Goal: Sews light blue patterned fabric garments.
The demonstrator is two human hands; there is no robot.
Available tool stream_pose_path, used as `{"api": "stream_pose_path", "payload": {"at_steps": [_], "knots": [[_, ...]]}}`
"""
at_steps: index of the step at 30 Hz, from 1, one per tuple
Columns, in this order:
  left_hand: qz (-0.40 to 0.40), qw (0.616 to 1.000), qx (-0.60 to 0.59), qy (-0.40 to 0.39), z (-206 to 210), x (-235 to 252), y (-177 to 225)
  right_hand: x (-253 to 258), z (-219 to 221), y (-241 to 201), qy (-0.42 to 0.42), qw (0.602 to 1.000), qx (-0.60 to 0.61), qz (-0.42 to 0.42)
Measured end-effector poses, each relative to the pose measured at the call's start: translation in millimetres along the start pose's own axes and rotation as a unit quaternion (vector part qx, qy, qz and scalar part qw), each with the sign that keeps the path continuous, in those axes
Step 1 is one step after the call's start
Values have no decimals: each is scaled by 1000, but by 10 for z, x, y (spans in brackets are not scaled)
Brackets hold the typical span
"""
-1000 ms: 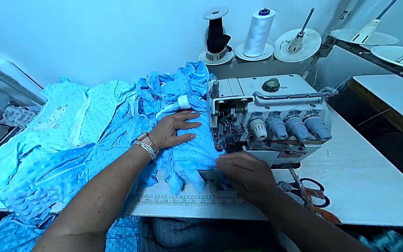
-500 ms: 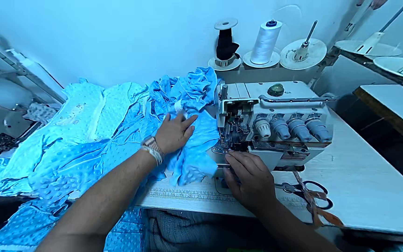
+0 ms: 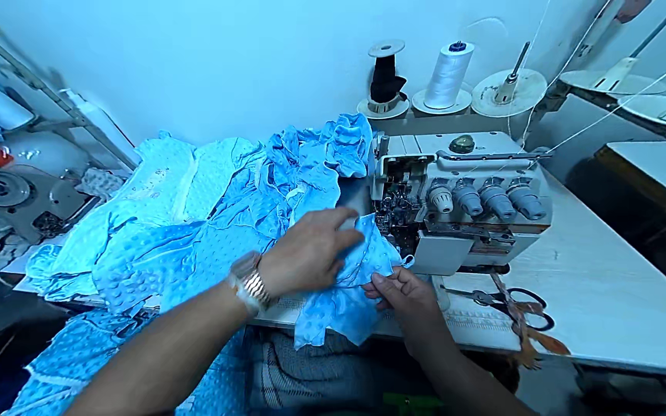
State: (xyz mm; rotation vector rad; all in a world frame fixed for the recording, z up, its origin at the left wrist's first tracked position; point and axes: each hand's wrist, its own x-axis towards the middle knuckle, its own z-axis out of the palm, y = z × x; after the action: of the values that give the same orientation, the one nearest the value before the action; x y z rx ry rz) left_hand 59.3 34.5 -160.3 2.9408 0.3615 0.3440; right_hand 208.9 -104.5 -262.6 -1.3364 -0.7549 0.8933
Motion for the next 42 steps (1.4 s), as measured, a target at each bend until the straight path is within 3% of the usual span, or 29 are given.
{"api": "stream_pose_path", "payload": {"at_steps": [2,5,8,10,13,15,16,18,20,21,23,24,26,27,29,31,32,34,35,38,42], "knots": [[-94,991,2,-97,6,156,-158,-43,33,47,44,999,26,5],[-290,940,38,-175,-36,180,-92,-79,-11,86,91,995,49,11],[-391,890,17,-236,-88,16,-48,-121,-23,65,38,997,48,46],[-373,886,-7,-276,-246,-112,-6,-130,29,35,-11,994,71,77],[-216,953,-115,-179,-515,-474,-32,-101,110,-25,-81,966,196,149],[-113,964,-209,-122,-654,-634,-92,-76,145,-46,-102,936,292,165],[-108,942,-299,-109,-740,-673,-65,-77,164,-71,-93,925,332,157],[-149,856,-487,-92,-872,-712,20,-97,182,-133,-58,920,369,120],[-217,794,-564,-68,-889,-718,60,-126,197,-183,-7,937,339,82],[-262,812,-517,-72,-866,-724,39,-135,196,-187,15,945,317,85],[-349,896,-222,-160,-724,-712,-74,-132,201,-153,46,944,297,133],[-383,894,-59,-224,-571,-691,-128,-125,214,-122,59,940,296,158],[-425,851,114,-287,-299,-643,-139,-94,224,-60,78,935,304,166],[-419,858,154,-255,-248,-611,-80,-79,228,-42,86,935,305,159],[-319,920,205,-102,-224,-530,81,-81,238,-33,101,938,300,139],[-108,978,173,31,-201,-350,209,-124,239,-33,112,950,277,89],[-2,990,130,49,-158,-209,256,-142,233,-15,116,957,262,52],[148,988,20,28,8,133,274,-161,218,27,124,963,238,-15],[184,983,-19,1,99,305,233,-167,212,38,130,965,227,-39],[184,976,-83,-80,203,669,112,-159,155,61,126,970,194,-79],[155,974,-89,-138,107,787,44,-103,98,60,130,973,173,-85]]}}
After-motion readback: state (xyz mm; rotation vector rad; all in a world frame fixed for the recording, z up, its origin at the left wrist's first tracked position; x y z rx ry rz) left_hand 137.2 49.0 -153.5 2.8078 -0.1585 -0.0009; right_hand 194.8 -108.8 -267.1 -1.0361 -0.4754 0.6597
